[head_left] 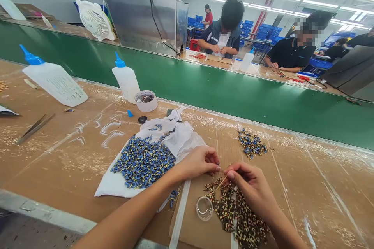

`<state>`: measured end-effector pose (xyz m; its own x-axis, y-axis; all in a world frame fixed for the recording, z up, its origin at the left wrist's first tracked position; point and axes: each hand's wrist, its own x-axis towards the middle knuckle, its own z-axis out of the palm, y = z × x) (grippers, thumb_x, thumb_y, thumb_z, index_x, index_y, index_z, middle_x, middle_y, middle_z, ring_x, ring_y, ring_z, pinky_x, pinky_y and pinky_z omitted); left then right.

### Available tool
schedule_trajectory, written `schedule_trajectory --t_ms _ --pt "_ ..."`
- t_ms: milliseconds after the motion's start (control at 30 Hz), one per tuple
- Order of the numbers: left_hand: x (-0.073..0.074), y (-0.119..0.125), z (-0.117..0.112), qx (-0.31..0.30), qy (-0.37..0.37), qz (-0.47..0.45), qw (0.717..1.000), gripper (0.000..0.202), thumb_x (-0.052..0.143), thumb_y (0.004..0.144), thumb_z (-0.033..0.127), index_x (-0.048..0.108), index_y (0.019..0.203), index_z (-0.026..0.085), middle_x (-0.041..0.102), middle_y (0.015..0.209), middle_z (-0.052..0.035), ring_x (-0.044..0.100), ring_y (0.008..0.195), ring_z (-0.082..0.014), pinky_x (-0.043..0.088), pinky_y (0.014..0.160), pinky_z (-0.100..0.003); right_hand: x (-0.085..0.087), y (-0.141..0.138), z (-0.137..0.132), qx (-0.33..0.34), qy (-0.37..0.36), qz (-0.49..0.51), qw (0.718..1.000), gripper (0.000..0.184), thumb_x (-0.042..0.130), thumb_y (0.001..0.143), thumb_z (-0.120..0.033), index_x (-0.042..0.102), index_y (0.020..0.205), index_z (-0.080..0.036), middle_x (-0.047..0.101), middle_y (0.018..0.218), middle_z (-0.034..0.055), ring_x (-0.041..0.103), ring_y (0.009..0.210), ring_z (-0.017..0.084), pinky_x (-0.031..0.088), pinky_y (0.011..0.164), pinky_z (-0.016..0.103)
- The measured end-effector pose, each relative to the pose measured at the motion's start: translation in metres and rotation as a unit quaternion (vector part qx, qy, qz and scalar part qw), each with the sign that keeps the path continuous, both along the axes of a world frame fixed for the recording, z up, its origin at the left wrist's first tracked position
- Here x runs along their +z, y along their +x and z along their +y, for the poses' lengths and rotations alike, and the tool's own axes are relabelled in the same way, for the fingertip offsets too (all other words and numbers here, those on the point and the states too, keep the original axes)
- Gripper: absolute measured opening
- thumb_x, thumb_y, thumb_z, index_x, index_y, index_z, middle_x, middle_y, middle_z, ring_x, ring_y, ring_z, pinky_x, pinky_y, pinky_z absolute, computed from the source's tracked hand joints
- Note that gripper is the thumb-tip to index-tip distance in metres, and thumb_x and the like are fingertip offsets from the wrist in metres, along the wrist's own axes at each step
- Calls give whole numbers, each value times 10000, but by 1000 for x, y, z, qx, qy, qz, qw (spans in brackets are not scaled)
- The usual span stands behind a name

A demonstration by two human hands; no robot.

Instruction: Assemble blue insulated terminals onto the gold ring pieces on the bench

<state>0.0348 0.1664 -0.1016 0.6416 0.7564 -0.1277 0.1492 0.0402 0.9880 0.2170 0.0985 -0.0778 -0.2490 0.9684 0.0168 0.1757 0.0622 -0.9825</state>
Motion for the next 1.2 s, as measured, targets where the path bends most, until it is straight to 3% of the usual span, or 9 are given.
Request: schedule_trajectory --t_ms 133,267,800,1200 --pt "0 3 -3 -15 -11 -5 1000 61 644 724 156 591 754 154 601 596 31 578 571 -119 444 571 -236 -4 10 8 -128 59 -30 990 180 590 872 -349 640 809 -188 679 729 16 602 667 149 437 618 229" --pt "-2 5 -4 -12 -3 0 1000 69 646 723 146 582 748 156 606 606 28 577 570 -116 444 565 -233 -12 12 13 -170 80 -71 980 184 576 879 -363 636 848 -191 688 768 29 619 687 162 445 620 242" --pt "-7 6 -4 -10 -8 10 1000 76 652 730 170 590 773 160 618 652 19 579 598 -114 431 563 -227 -9 7 13 -140 162 -183 959 185 557 888 -332 655 803 -200 668 713 2 595 634 149 424 607 236" --pt "-5 4 -5 -12 24 25 999 58 639 728 163 595 766 162 593 625 32 555 600 -116 405 568 -223 -9 5 15 -93 147 -186 967 169 538 901 -316 628 822 -196 668 752 16 599 686 165 430 635 251"
